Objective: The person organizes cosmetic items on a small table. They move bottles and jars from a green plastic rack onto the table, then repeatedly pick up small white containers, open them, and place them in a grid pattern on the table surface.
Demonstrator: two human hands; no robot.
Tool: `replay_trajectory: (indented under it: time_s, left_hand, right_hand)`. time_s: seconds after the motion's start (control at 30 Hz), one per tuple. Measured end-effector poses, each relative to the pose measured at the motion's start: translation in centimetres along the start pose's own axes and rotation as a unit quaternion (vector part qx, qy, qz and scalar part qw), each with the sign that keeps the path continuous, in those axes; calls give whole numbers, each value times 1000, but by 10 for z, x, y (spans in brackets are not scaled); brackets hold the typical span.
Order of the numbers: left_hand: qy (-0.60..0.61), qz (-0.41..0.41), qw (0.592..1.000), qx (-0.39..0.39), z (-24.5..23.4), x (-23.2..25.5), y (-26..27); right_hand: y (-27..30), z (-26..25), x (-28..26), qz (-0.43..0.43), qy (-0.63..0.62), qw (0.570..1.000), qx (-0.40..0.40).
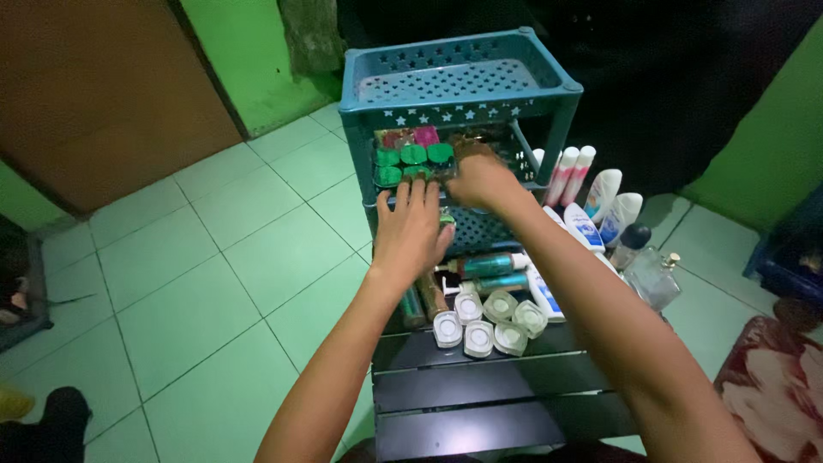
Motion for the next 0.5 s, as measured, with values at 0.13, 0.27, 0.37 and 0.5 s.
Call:
replay_trajectory:
  time_s: [0.13,0.27,0.37,0.5]
  left_hand:
    - [-13,-4,1000,2,3,-2,-1]
    - [-7,-16,1000,-24,5,-3,0]
    - [-7,-2,999,32,0,1,1]
    - [-30,13,997,67,-10,3,8]
  right_hand:
    - [-18,8,-4,83,72,990,-93]
    - [-30,13,-2,85,109,987,-88]
    - [-34,11,5,106,103,985,-84]
    - [-29,-1,11,78,68,994,-43]
Point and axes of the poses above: each hand's wrist, its own y-axis away from the middle knuckle, its own z-axis out of the palm, x = y × z, the point moved 3 cm from there along -y, towards the middle knuckle, and after that the axes turned 2 degrees about x, right-handed, at the moved point
